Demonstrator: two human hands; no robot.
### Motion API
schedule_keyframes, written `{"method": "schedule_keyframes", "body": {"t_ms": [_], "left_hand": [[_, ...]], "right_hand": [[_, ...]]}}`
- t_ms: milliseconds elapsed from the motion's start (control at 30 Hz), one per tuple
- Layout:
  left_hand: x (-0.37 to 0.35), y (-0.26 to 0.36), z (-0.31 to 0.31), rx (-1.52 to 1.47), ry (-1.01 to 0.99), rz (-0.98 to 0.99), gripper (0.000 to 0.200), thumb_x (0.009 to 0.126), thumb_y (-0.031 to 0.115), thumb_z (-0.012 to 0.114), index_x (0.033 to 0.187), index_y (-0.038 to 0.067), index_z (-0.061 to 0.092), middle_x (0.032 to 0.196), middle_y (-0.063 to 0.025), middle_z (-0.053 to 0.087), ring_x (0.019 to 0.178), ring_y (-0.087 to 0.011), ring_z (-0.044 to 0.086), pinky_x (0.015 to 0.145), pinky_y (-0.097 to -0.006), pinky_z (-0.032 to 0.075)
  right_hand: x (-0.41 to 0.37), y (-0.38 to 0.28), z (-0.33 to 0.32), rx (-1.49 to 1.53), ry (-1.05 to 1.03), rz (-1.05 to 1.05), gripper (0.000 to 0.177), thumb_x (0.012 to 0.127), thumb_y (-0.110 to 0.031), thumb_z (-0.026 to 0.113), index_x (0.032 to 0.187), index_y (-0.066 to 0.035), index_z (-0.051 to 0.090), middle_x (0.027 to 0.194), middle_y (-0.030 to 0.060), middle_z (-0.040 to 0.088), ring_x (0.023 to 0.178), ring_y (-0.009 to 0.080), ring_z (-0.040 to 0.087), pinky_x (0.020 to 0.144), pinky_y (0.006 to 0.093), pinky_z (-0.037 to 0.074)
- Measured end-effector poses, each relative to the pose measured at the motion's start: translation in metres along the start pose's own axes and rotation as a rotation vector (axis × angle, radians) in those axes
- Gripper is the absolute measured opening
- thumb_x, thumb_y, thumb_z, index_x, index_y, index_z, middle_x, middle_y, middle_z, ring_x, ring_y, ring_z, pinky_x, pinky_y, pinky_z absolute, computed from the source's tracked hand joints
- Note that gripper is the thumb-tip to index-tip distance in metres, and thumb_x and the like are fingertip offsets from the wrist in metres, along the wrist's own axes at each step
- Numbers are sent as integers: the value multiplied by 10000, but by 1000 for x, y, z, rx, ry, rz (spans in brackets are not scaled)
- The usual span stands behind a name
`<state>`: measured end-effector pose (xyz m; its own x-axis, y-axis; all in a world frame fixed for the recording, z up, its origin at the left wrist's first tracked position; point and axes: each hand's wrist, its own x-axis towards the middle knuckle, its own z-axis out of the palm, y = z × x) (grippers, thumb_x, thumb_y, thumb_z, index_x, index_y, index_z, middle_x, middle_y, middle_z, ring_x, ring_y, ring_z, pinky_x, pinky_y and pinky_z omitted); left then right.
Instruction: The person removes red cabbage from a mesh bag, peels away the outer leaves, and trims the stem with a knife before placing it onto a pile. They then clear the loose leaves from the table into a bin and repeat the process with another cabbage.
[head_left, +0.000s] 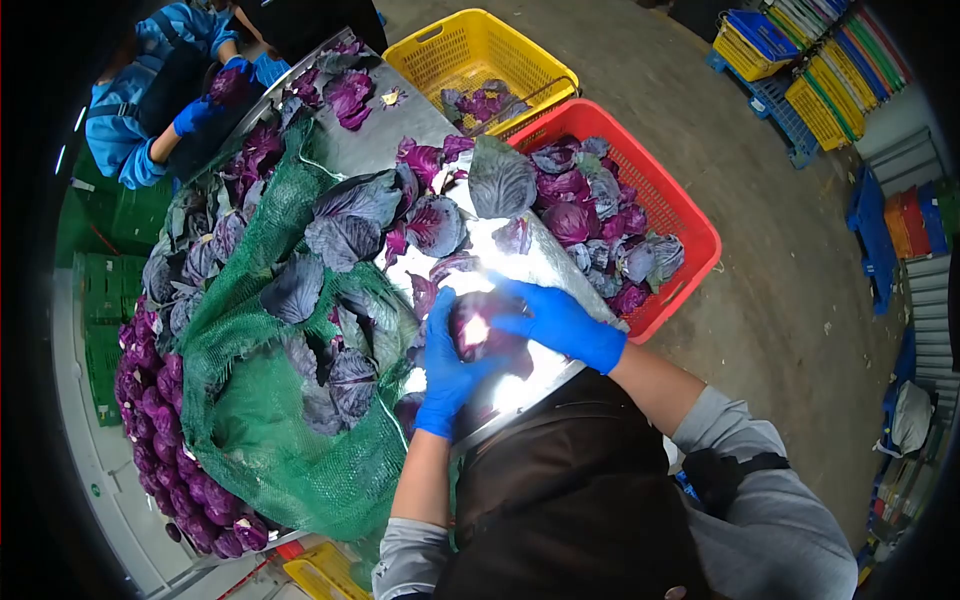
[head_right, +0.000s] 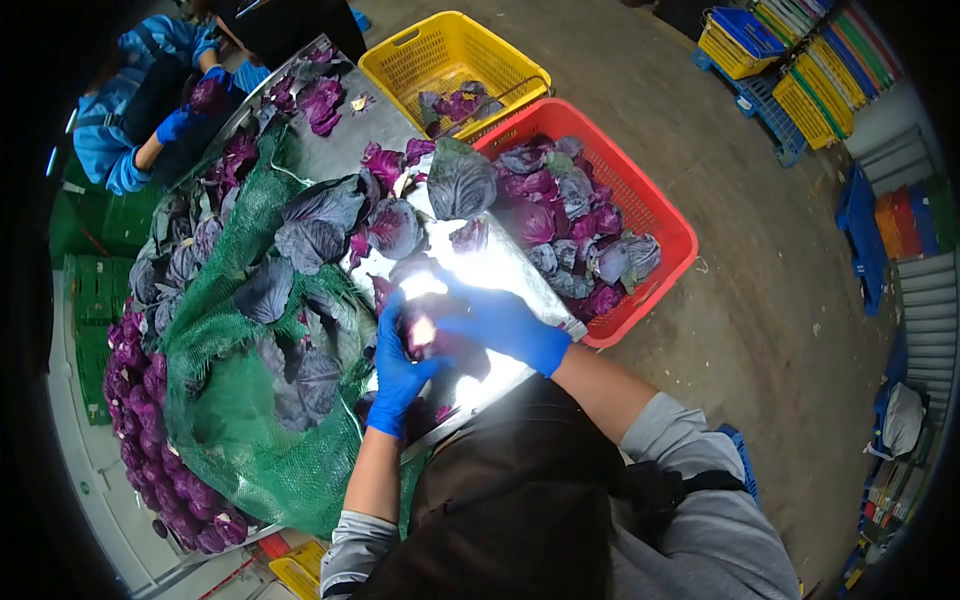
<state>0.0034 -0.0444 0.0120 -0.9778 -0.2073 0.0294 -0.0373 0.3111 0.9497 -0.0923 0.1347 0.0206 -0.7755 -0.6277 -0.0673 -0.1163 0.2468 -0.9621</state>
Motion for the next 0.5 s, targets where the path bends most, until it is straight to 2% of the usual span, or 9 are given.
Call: {"method": "schedule_keyframes", "body": {"t_ms": [33,133,200,233,300,333,400,500], "left_hand": [[3,-2,6,132,47,51,1039,555,293,853,1371,-19,289,1363,-158,379,1275,-271,369,1077,-363,299],[2,2,26,100,167,-11,901,551,320,865,1230,-23,382,1198,-126,448,1108,-241,467,945,-355,406],[6,1,30,109,219,-26,855,549,310,869,1188,-20,406,1156,-116,464,1072,-225,481,911,-350,425],[11,13,28,28,189,-71,814,560,285,863,1175,-17,424,1131,-110,490,1041,-211,502,879,-341,444],[22,32,23,-56,162,-116,773,571,260,857,1163,-15,442,1105,-103,516,1009,-197,523,848,-332,462],[29,40,21,-108,95,-138,740,580,241,848,1153,-15,455,1075,-100,536,975,-184,536,824,-319,471],[36,42,21,-174,8,-211,663,608,200,820,1134,-12,477,1000,-84,582,868,-153,564,731,-293,495],[37,44,24,-189,-3,-256,614,628,185,806,1115,-10,487,1016,-88,570,854,-141,561,688,-282,500]], "right_hand": [[-3,0,2,-3,3,-5,676,788,-437,679,1345,-136,441,1132,133,624,961,249,635,786,354,496],[-7,-7,-2,-161,21,-7,678,797,-459,662,1332,-105,444,1096,149,633,954,267,636,788,340,496],[-7,-12,-6,-438,50,-2,680,806,-511,618,1316,-94,446,961,144,664,785,278,663,667,360,514],[-5,-15,-8,-441,50,-3,680,806,-511,618,1316,-94,446,961,144,664,785,278,663,667,360,514],[-2,-23,-10,-721,87,-37,650,833,-532,556,1296,-87,453,778,124,661,600,280,637,526,386,486],[-3,-26,-9,-710,91,-143,592,890,-501,470,1309,-86,427,663,116,621,527,285,607,459,397,453],[-3,-14,0,-704,104,-163,566,906,-477,451,1320,-92,414,643,111,611,518,281,603,449,395,450],[-3,-2,5,-728,113,-191,530,927,-445,423,1338,-112,391,624,100,603,505,271,600,433,391,446]]}}
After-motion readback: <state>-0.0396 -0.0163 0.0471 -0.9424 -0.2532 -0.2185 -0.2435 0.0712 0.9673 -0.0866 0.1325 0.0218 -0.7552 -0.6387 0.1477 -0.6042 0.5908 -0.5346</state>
